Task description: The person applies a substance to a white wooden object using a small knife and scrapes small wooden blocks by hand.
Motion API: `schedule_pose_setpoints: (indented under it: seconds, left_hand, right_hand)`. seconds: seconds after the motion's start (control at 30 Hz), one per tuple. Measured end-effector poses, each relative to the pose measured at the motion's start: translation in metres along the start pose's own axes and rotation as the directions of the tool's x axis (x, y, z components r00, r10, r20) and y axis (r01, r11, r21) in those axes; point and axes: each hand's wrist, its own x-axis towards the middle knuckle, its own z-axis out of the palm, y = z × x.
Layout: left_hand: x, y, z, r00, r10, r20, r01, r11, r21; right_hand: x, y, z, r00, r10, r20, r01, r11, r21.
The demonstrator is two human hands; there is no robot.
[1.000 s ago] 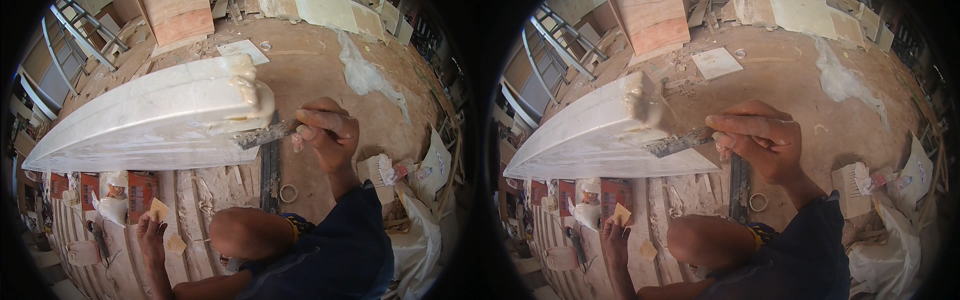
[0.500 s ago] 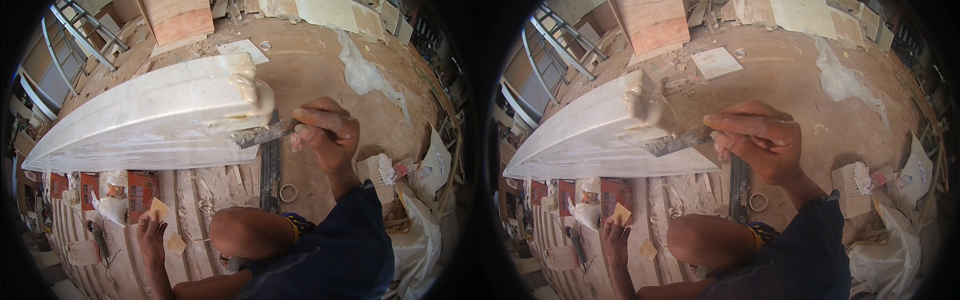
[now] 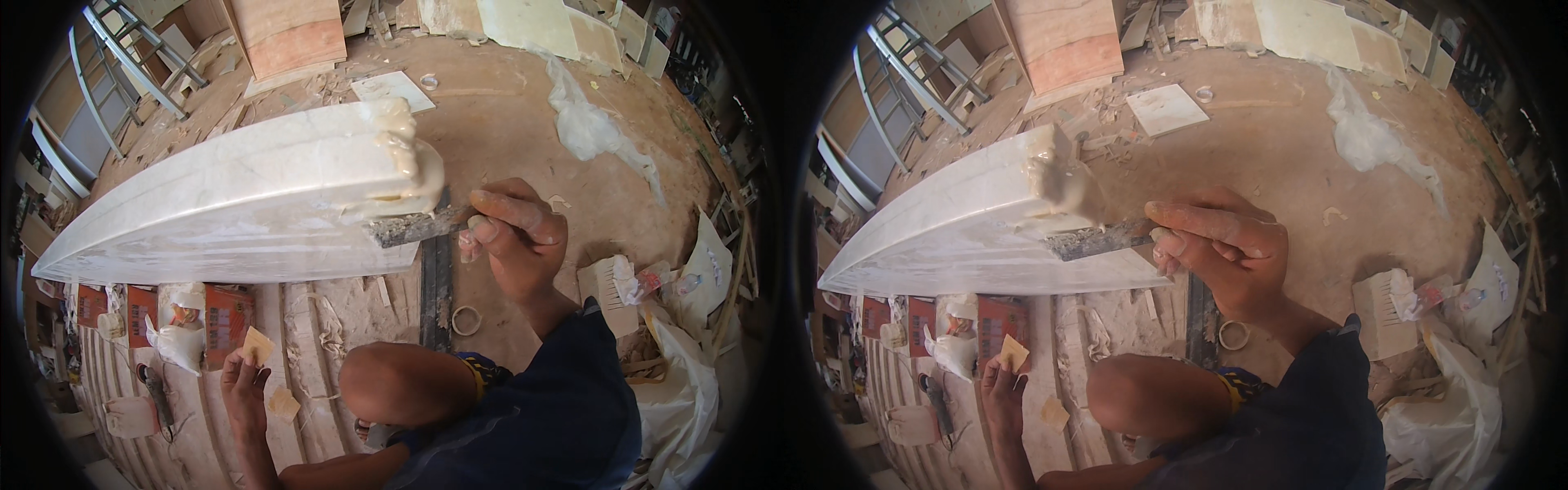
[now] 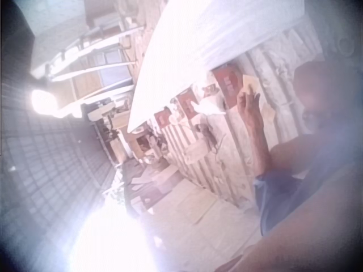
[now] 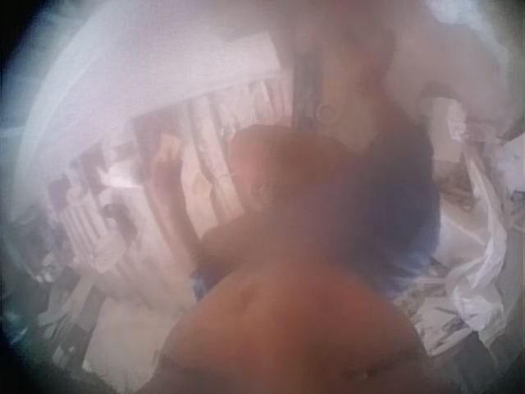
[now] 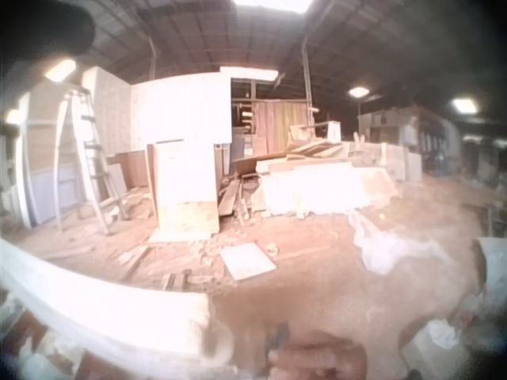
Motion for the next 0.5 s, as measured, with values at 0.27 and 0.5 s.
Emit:
schedule_pose_setpoints:
  seconds: [0.27,0.5]
  left_hand:
    - [-0.0015,0.0011,0.0029,1.000,0.002,0.001,-0.002,1.000,0.000]
    - [-0.0027,0.0018,0.0033,1.000,0.002,0.012,-0.001,1.000,-0.009]
  right_hand:
    - [-0.0042,0.0021,0.0049,0.999,-0.019,-0.049,0.020,0.999,0.032]
    - [-0.0045,-0.0008,0.0057,0.997,-0.036,-0.070,0.034,0.999,-0.034]
